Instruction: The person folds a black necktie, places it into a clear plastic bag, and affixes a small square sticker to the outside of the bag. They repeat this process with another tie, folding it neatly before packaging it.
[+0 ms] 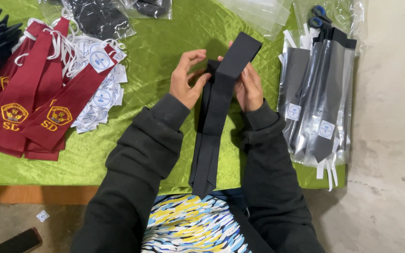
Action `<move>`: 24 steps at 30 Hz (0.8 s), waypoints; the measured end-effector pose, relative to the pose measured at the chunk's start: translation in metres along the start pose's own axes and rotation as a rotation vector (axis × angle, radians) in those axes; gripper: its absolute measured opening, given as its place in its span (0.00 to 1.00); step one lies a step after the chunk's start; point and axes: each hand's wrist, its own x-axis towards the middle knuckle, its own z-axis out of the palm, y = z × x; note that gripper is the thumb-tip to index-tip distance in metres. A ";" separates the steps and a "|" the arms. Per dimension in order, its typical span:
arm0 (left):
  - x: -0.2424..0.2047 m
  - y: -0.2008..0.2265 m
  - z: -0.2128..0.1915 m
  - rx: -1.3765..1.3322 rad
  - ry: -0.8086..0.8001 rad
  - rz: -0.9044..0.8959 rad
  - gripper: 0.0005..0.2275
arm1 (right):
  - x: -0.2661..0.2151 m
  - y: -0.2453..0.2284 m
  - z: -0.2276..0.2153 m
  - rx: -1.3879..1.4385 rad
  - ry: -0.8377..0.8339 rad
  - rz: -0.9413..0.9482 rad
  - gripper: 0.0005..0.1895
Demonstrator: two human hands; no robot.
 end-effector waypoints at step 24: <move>0.068 0.054 -0.012 -0.027 0.015 -0.271 0.12 | 0.012 0.004 -0.015 -0.338 0.042 0.005 0.10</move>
